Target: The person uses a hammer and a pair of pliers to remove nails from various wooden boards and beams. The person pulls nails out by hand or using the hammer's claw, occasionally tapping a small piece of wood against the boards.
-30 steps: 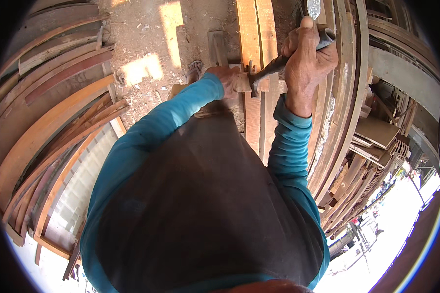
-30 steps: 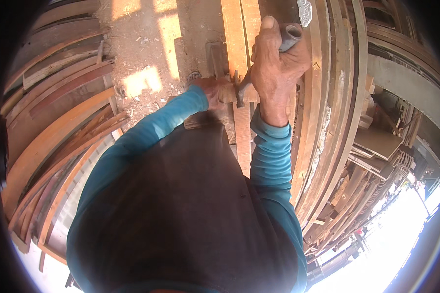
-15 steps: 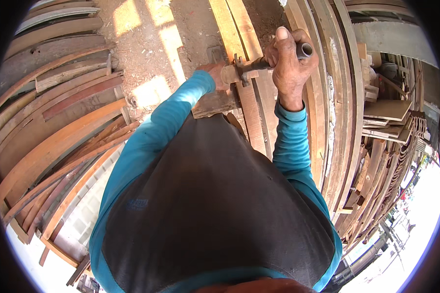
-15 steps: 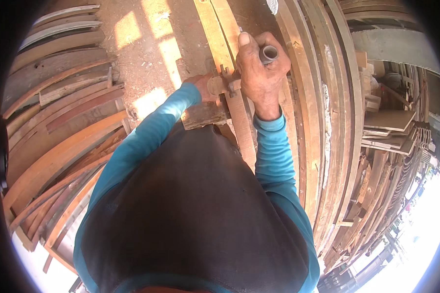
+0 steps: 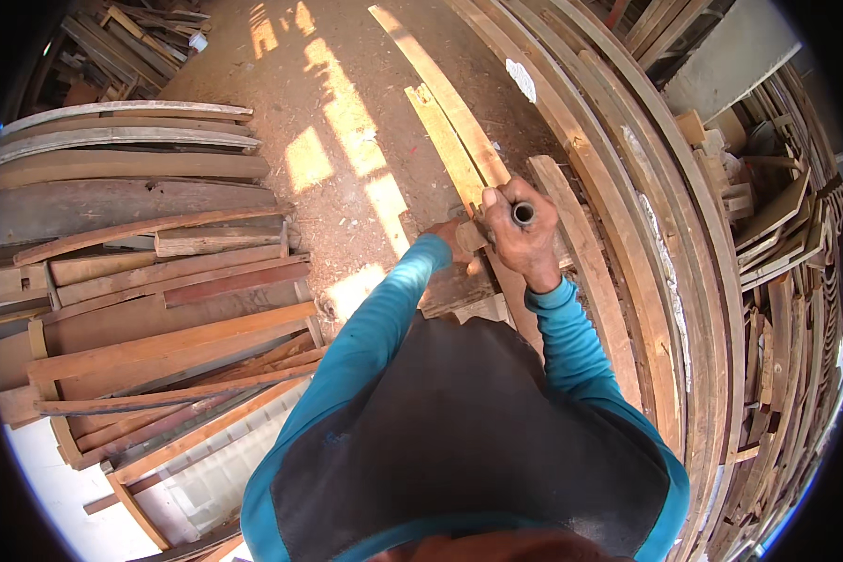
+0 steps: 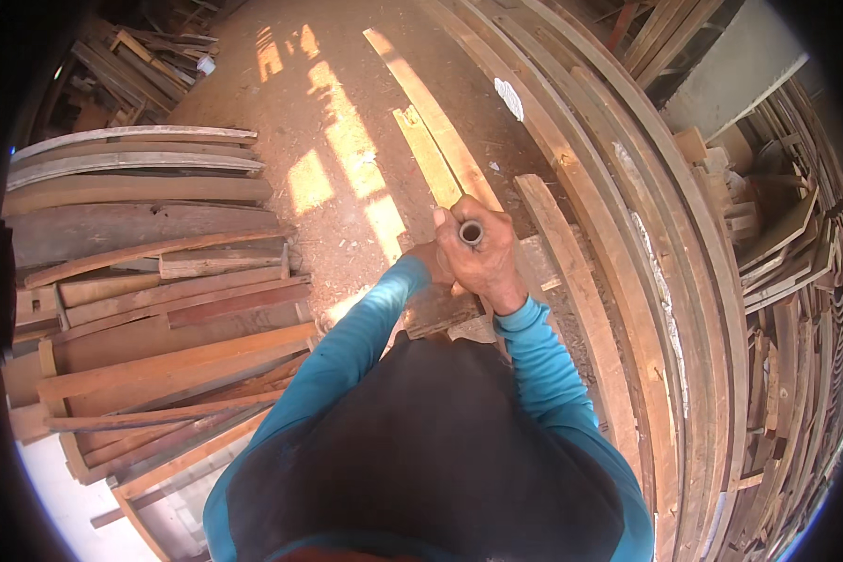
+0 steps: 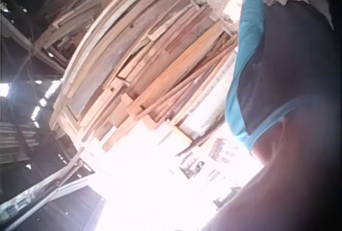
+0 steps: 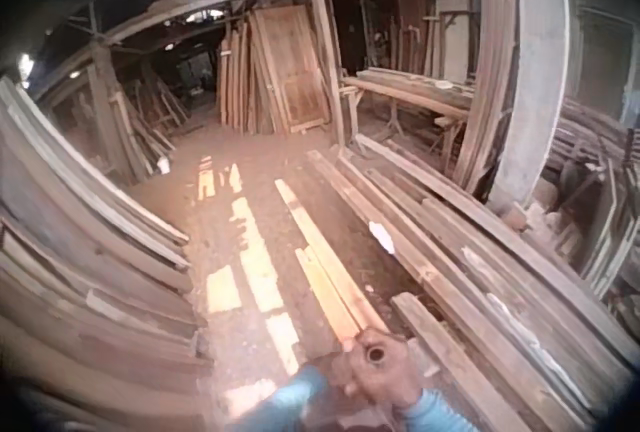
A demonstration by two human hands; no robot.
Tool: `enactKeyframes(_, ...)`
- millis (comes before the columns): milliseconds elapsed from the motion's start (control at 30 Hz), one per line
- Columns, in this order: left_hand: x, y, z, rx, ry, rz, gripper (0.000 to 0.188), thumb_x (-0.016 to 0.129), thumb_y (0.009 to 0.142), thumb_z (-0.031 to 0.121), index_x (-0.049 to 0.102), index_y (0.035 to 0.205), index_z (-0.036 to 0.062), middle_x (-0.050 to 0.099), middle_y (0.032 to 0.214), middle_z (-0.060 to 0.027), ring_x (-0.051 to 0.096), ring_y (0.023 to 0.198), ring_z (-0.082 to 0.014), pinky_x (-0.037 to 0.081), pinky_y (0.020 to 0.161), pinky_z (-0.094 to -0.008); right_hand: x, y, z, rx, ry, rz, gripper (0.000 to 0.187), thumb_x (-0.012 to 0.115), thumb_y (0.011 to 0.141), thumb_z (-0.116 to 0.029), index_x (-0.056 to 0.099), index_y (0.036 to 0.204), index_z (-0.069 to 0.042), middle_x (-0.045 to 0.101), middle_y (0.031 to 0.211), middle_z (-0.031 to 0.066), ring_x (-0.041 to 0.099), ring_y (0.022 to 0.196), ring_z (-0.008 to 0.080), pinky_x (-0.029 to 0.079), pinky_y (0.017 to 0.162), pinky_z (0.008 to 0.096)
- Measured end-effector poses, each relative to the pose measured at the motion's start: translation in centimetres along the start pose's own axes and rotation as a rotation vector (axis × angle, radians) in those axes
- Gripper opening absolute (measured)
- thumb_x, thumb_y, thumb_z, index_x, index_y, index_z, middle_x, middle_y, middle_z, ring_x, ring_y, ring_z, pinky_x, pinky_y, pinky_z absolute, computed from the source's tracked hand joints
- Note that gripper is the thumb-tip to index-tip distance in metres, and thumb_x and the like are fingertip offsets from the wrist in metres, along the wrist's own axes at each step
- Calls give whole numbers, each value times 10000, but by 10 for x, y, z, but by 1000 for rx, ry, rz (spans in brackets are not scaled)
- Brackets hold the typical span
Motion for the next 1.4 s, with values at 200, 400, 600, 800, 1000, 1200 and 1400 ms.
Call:
enactKeyframes(200, -8, -2, 13, 18, 45, 166, 1138, 840, 614, 472, 353, 1571, 97, 571, 1438, -212, 560, 1324, -356, 469, 1114, -422, -35, -51, -38, -412, 3, 9, 277, 686, 898, -11, 506, 687, -29, 456, 567, 44, 415, 505, 131, 337, 467, 308)
enactKeyframes(400, 47, -11, 26, 154, -315, 92, 1011, 843, 649, 488, 468, 1457, 9, 608, 1362, -222, 606, 1249, -337, 515, 1043, -393, -100, -115, -57, -330, 12, 90, 275, 665, 892, -49, 510, 665, -29, 549, 599, 93, 517, 488, 206, 406, 471, 335)
enactKeyframes(600, 81, -89, 24, 310, -668, 45, 934, 810, 720, 492, 479, 1446, 5, 612, 1330, -185, 605, 1214, -302, 515, 1018, -386, -98, -194, -119, -333, 186, 127, 320, 709, 897, -110, 478, 680, -65, 442, 541, 66, 489, 456, 225, 351, 450, 385)
enactKeyframes(800, 107, -106, 64, 507, -654, -144, 861, 777, 792, 496, 490, 1435, 1, 616, 1297, -148, 604, 1179, -266, 516, 992, -379, -82, -264, -152, -301, 99, 211, 305, 706, 929, -183, 505, 736, -60, 517, 565, 91, 547, 526, 321, 398, 502, 406)
enactKeyframes(1000, 120, -114, 96, 707, -669, -281, 792, 744, 863, 500, 500, 1425, -3, 620, 1265, -112, 604, 1144, -230, 516, 966, -372, -47, -315, -168, -146, -75, 235, 353, 680, 949, -229, 484, 716, -51, 516, 565, 92, 536, 505, 314, 414, 512, 383)
enactKeyframes(1200, 126, -143, 83, 789, -763, -273, 739, 719, 920, 506, 513, 1412, -6, 623, 1241, -82, 598, 1114, -198, 511, 943, -364, 7, -356, -130, 85, -98, 230, 306, 676, 929, -205, 522, 720, -43, 513, 572, 107, 537, 512, 305, 396, 516, 417)
enactKeyframes(1400, 108, -150, -7, 758, -667, -137, 743, 729, 913, 520, 529, 1392, -12, 621, 1247, -89, 593, 1107, -200, 480, 971, -349, 51, -353, -143, -217, -189, 275, 297, 642, 904, -87, 480, 657, -52, 476, 557, 69, 499, 464, 249, 371, 472, 389)
Point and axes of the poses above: each hand's wrist, its own y-axis towards the middle knuckle, its own x-axis out of the palm, z = x × y, the point moved 7 cm from there along y, towards the middle knuckle
